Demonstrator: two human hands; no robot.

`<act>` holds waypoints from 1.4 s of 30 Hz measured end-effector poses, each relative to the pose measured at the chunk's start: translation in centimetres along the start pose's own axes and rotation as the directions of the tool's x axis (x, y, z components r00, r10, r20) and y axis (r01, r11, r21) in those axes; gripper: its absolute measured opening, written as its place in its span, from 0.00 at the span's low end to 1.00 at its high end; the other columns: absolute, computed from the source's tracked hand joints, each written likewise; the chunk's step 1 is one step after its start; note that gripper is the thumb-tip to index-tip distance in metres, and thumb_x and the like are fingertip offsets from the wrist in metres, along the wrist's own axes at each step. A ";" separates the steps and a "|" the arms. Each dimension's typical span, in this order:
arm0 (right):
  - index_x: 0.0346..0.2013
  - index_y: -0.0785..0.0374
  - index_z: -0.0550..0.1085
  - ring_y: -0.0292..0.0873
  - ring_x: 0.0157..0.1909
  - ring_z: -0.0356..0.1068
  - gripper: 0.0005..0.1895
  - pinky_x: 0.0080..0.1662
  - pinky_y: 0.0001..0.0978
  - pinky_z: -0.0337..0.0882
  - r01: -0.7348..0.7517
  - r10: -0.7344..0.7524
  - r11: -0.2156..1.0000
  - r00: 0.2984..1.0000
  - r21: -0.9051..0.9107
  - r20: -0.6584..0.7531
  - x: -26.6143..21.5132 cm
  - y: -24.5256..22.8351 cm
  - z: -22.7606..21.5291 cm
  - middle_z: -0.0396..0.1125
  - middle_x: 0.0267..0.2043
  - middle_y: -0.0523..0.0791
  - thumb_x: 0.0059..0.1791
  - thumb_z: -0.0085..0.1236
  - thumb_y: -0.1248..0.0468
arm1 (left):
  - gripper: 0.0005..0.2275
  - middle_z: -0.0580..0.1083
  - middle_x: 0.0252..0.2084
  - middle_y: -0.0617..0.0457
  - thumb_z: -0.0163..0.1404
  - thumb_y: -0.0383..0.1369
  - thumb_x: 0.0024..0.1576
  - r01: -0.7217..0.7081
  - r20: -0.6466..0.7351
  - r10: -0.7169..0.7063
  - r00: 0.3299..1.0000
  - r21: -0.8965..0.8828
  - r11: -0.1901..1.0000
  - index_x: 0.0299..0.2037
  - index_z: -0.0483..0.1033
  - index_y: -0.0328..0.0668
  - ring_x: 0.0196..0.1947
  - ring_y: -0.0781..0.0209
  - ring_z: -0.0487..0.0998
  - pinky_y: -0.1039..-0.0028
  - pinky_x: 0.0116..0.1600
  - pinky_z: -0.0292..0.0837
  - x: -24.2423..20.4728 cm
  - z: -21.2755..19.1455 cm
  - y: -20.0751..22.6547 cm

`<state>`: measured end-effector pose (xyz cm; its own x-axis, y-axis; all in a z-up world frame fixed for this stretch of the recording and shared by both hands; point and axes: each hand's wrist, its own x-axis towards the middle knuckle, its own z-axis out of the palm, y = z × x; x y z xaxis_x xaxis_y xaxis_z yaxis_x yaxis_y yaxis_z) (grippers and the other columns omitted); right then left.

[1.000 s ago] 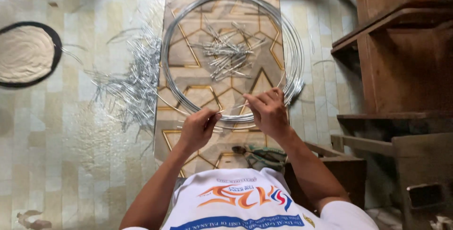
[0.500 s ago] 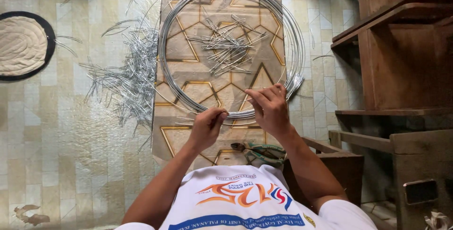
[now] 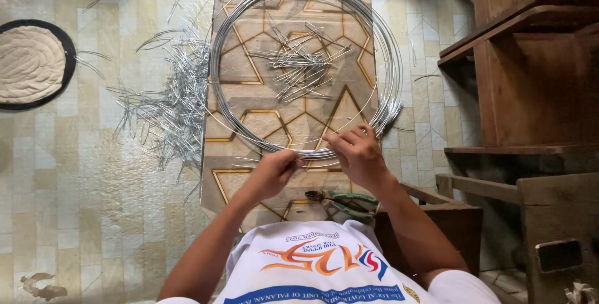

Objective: Preparing and cutting wire from a coil using pliers on a workshop table

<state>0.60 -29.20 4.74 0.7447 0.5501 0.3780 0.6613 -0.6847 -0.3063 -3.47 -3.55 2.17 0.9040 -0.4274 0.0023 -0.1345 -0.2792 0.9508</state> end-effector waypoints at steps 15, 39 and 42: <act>0.45 0.46 0.78 0.42 0.42 0.72 0.08 0.58 0.47 0.65 -0.071 0.082 0.995 0.984 -0.070 0.159 -4.1 0.0 3.0 0.70 0.34 0.39 0.51 0.59 0.56 | 0.32 0.64 0.65 0.31 0.58 0.42 0.58 -0.121 -0.127 0.274 0.953 0.668 0.734 0.70 0.62 0.38 0.65 0.23 0.63 0.40 0.65 0.62 5.0 -3.8 4.6; 0.38 0.42 0.78 0.46 0.40 0.72 0.08 0.41 0.38 0.71 -0.208 0.251 0.953 0.950 -0.222 0.187 -5.3 4.4 9.2 0.69 0.35 0.40 0.51 0.55 0.48 | 0.08 0.73 0.40 0.59 0.52 0.45 0.58 -0.136 -0.044 0.271 0.962 0.781 0.610 0.41 0.77 0.59 0.51 0.55 0.73 0.59 0.60 0.64 1.8 2.7 -8.2; 0.37 0.42 0.78 0.46 0.40 0.72 0.07 0.41 0.39 0.71 -0.211 0.254 0.949 0.952 -0.232 0.171 -5.3 4.0 8.9 0.69 0.35 0.40 0.49 0.57 0.49 | 0.15 0.72 0.40 0.60 0.58 0.52 0.47 -0.221 0.045 0.303 0.952 0.787 0.576 0.39 0.77 0.60 0.50 0.55 0.73 0.57 0.58 0.65 2.4 3.0 -8.5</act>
<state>0.10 -30.61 -6.24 0.8922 0.4315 0.1332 0.4494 -0.8775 -0.1677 -1.39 -4.74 -6.82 0.8015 -0.5301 0.2768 -0.5963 -0.7431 0.3038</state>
